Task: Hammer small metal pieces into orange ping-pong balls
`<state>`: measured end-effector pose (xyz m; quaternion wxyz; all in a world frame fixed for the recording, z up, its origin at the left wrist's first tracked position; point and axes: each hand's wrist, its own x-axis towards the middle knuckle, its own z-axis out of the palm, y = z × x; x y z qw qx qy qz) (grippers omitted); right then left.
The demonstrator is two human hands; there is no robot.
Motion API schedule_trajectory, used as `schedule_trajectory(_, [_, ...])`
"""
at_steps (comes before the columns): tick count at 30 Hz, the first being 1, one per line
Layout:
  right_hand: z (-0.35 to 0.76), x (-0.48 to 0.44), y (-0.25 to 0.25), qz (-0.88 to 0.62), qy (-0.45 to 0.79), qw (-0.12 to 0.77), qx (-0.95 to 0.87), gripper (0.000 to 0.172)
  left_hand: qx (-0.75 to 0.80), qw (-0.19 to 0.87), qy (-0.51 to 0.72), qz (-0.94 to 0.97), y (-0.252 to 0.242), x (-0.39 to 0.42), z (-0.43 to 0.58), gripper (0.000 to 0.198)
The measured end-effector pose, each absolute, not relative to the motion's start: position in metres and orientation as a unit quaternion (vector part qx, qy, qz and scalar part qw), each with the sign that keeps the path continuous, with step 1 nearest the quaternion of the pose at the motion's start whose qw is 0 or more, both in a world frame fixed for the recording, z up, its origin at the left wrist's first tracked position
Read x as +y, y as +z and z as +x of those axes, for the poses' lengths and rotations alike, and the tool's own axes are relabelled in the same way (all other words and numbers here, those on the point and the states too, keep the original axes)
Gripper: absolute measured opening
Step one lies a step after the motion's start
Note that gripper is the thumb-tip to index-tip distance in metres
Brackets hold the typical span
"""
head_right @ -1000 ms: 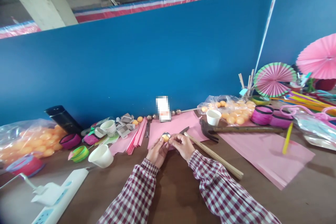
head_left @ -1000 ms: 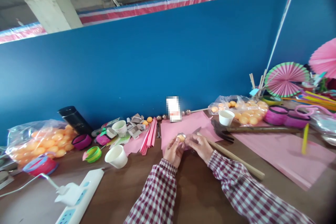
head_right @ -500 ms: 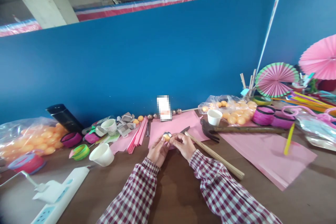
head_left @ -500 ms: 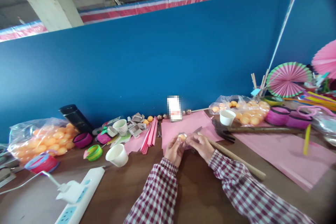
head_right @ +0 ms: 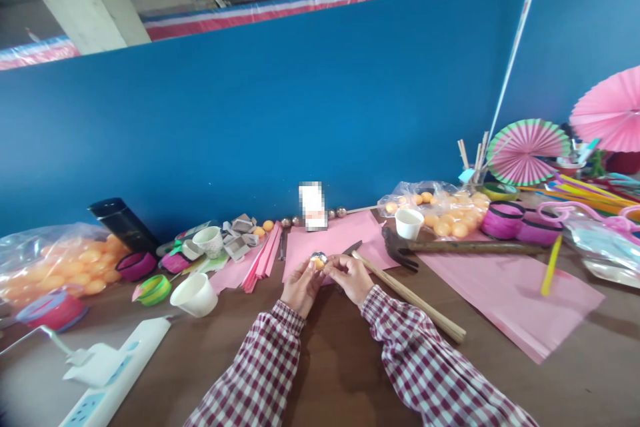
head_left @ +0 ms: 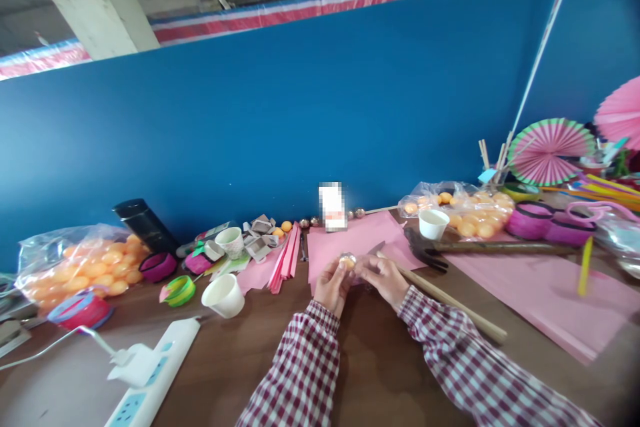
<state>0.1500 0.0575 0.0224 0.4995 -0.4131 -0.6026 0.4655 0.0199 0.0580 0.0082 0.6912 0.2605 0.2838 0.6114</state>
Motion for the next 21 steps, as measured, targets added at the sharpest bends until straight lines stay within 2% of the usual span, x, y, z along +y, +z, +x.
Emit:
schedule_trajectory(6, [0.1519, 0.0602, 0.0164, -0.419, 0.478, 0.489, -0.597, 0.029, 0.291, 0.686, 0.611, 0.267, 0.0096, 0.057, 0.0208, 0.03])
schedule_trajectory(13, [0.1513, 0.0583, 0.0179, -0.434, 0.46, 0.507, -0.585, 0.026, 0.275, 0.682, 0.608, 0.299, 0.0083, 0.0563, 0.0216, 0.03])
schedule_trajectory(18, [0.1522, 0.0587, 0.0182, -0.414, 0.466, 0.506, -0.596, 0.037, 0.259, 0.685, 0.605, 0.313, 0.004, 0.0576, 0.021, 0.028])
schedule_trajectory(21, [0.1529, 0.0592, 0.0187, -0.424, 0.456, 0.499, -0.603, 0.038, 0.266, 0.683, 0.606, 0.308, 0.0039, 0.0573, 0.0209, 0.028])
